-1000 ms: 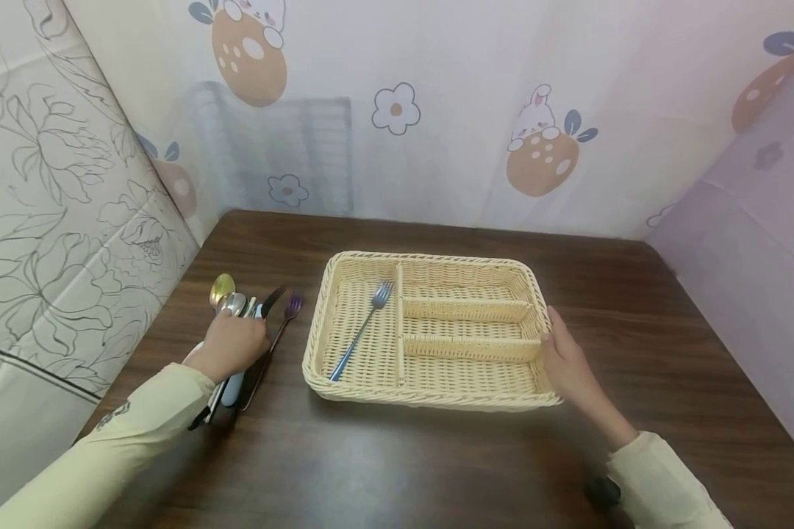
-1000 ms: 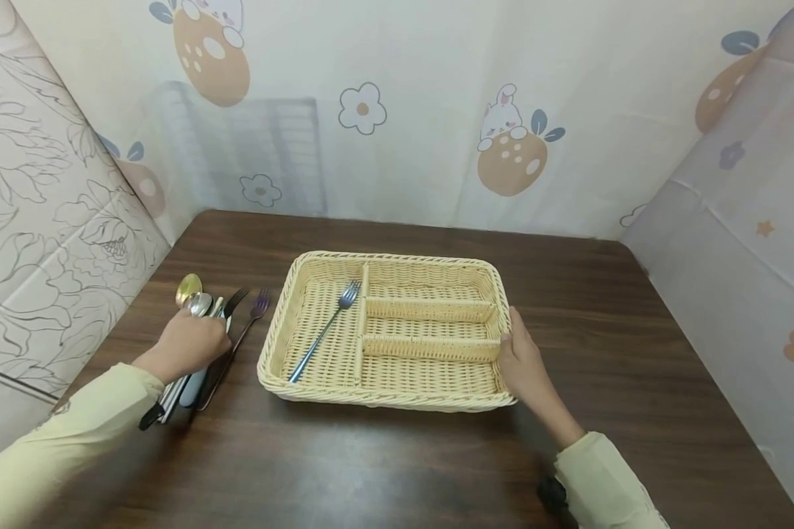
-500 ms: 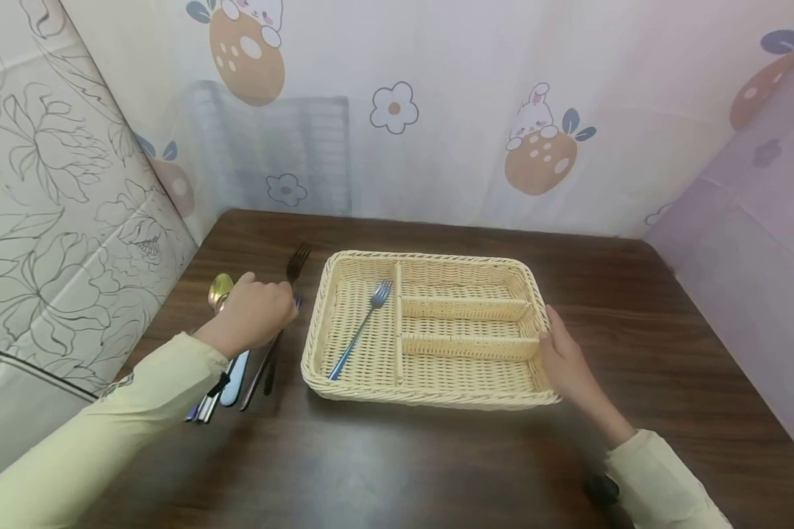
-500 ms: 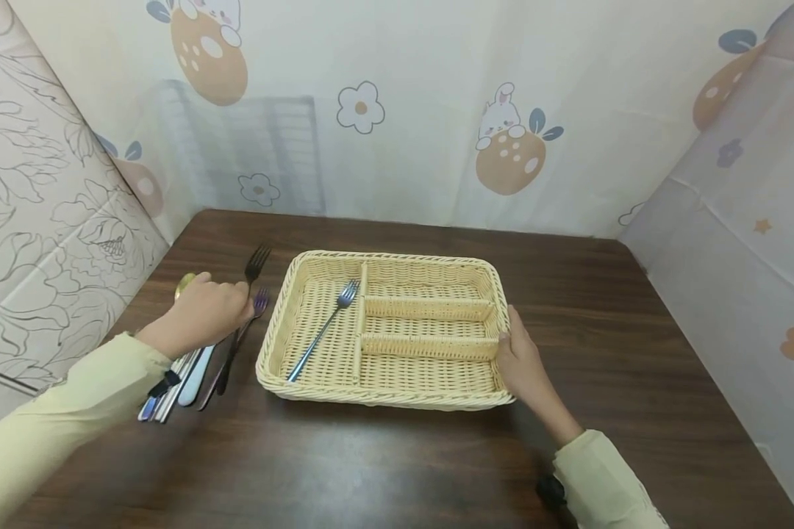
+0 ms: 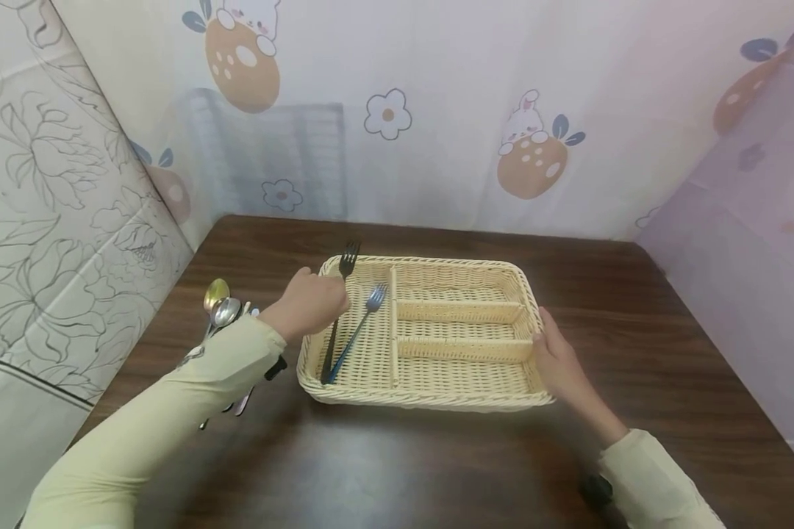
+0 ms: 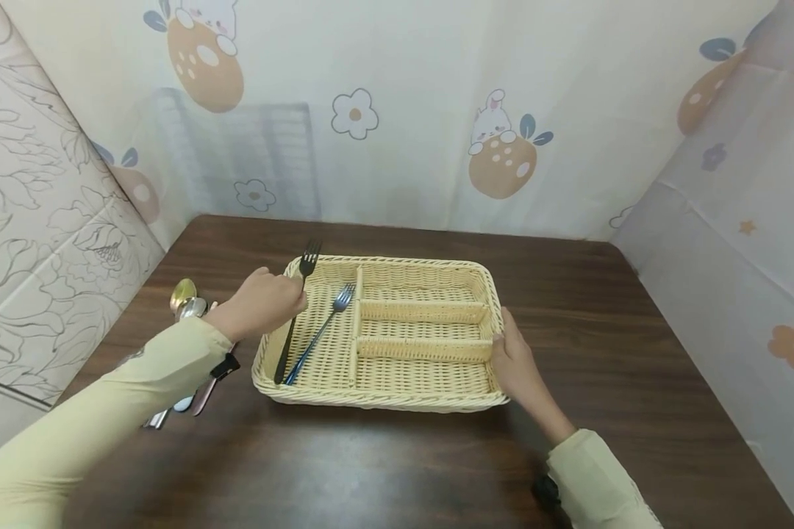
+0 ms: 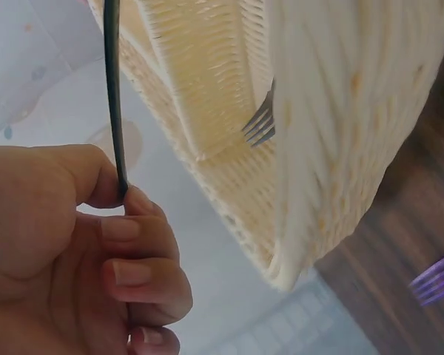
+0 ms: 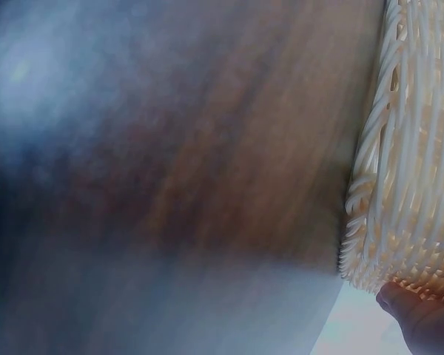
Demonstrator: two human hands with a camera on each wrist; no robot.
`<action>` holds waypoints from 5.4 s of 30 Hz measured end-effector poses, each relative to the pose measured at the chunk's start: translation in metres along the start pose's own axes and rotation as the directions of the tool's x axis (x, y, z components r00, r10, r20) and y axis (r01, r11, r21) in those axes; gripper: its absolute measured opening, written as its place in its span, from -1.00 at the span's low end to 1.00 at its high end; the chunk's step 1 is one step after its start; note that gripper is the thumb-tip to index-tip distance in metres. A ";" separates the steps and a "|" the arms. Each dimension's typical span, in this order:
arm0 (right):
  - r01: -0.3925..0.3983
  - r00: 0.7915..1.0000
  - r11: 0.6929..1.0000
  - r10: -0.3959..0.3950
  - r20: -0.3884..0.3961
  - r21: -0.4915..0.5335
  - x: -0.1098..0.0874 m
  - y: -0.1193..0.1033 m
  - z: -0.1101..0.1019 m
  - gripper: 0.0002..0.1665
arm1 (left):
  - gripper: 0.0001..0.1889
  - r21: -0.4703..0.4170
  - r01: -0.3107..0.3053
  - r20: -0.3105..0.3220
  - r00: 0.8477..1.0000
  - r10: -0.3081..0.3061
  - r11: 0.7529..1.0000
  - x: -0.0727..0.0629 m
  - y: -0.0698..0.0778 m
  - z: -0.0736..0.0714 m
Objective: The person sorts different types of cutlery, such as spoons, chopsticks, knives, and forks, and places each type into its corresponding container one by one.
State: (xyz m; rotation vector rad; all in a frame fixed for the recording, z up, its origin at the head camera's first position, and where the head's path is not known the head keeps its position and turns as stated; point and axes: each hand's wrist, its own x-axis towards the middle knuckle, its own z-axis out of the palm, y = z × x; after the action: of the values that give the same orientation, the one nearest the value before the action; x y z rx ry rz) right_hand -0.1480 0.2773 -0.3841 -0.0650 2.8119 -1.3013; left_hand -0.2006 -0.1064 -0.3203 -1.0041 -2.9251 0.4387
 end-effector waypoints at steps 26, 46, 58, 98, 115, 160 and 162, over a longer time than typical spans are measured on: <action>0.048 0.999 0.999 -0.048 -0.008 0.001 0.001 -0.001 0.000 -0.34 | -0.75 0.011 0.027 0.228 0.973 -0.029 1.000 0.035 0.017 0.039; 0.036 0.999 0.999 -0.036 -0.002 0.014 0.000 0.001 0.002 -0.34 | -0.74 0.079 -0.019 0.035 0.999 0.016 0.997 0.028 0.013 0.046; 0.009 1.000 1.000 -0.009 -0.003 0.021 -0.001 0.002 -0.004 -0.33 | -0.75 -0.185 0.229 -0.097 0.963 -0.250 0.956 -0.034 -0.036 0.020; 0.011 1.000 1.000 -0.011 0.001 0.007 -0.001 -0.001 -0.003 -0.34 | -0.73 -0.113 0.276 0.122 0.957 -0.263 0.954 -0.053 -0.040 0.061; 0.012 1.000 1.000 -0.012 -0.009 -0.002 -0.001 -0.001 -0.003 -0.33 | -0.64 -0.118 0.240 0.097 0.969 -0.229 0.964 -0.007 -0.031 -0.044; 0.002 0.999 1.000 -0.002 -0.040 0.001 -0.001 -0.002 0.003 -0.35 | -0.71 -0.229 0.040 0.244 0.970 0.018 0.973 0.045 0.003 0.038; 0.002 0.999 1.000 -0.002 -0.039 0.002 -0.001 -0.002 0.003 -0.35 | -0.69 -0.226 0.042 0.262 0.965 0.019 0.973 0.046 0.004 0.039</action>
State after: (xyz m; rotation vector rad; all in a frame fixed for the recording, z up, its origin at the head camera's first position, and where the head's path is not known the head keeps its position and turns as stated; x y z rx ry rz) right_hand -0.1466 0.2740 -0.3845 -0.0428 2.8431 -1.3197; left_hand -0.2390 -0.0860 -0.3622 -1.0226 -3.2812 0.2524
